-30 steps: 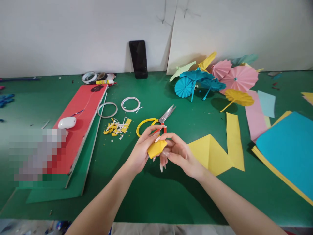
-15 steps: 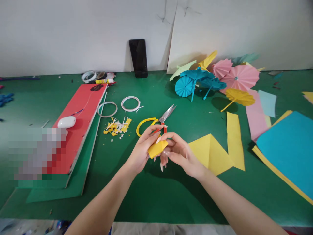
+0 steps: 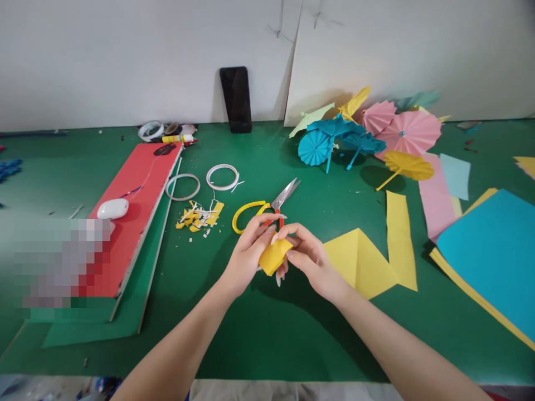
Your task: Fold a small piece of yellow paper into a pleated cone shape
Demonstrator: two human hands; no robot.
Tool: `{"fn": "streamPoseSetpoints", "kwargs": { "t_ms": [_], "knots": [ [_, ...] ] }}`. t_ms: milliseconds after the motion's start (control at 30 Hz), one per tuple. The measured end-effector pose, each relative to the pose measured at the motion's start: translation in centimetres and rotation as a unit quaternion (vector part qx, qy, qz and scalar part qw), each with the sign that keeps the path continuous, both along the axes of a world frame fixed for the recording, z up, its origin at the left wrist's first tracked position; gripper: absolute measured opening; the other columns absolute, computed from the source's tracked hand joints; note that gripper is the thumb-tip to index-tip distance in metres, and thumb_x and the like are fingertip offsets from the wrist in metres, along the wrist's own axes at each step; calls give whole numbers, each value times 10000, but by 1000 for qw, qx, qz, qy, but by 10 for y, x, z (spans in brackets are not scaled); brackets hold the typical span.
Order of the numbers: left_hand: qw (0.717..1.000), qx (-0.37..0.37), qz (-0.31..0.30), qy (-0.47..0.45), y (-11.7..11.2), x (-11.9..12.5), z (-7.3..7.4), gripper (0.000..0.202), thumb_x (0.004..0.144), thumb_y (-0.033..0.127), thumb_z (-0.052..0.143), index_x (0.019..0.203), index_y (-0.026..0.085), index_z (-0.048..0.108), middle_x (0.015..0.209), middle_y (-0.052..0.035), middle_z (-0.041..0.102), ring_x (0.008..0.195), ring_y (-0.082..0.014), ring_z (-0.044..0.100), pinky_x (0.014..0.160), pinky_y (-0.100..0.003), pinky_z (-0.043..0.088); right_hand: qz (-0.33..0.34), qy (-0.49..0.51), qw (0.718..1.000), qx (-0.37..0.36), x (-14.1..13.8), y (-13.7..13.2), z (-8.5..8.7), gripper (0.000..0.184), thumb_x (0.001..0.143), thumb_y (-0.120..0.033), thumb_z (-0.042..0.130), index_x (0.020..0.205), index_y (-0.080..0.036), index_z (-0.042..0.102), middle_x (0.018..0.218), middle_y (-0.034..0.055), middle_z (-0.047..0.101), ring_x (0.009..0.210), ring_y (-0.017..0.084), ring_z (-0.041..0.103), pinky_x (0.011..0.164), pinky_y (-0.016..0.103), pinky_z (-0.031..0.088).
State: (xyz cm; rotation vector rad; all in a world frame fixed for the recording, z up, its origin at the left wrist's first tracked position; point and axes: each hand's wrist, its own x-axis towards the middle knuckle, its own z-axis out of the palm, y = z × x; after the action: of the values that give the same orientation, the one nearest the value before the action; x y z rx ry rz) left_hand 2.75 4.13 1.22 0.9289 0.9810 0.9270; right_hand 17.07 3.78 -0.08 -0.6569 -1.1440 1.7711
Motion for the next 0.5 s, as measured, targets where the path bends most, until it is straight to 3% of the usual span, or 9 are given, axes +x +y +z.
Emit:
{"fn": "streamPoseSetpoints", "kwargs": {
  "t_ms": [200,367,500],
  "knots": [
    [982,130,50,131,-5,2,-7,274,937,306,410,1195,300,500,910,-23,555,628,-117,546,545,-237,475,-61,-68,996,-23,-4,-1,0,303,763,-69,425,1018,-233,438,667,-56,590,492,87,564,508,233,503],
    [990,95,40,99,-5,-1,-2,340,925,310,444,1265,313,440,835,-7,522,606,-118,489,529,-231,422,-109,-145,983,14,-4,-2,-2,366,819,-118,419,1155,-242,494,734,-26,572,528,94,561,516,251,520],
    [981,96,52,161,-3,-3,-5,318,937,326,418,1252,297,451,715,12,477,578,-118,455,533,-232,385,-110,-177,977,35,-4,-3,-2,357,834,-152,445,1164,-236,555,781,-4,572,555,91,569,527,241,532]
  ]
}}
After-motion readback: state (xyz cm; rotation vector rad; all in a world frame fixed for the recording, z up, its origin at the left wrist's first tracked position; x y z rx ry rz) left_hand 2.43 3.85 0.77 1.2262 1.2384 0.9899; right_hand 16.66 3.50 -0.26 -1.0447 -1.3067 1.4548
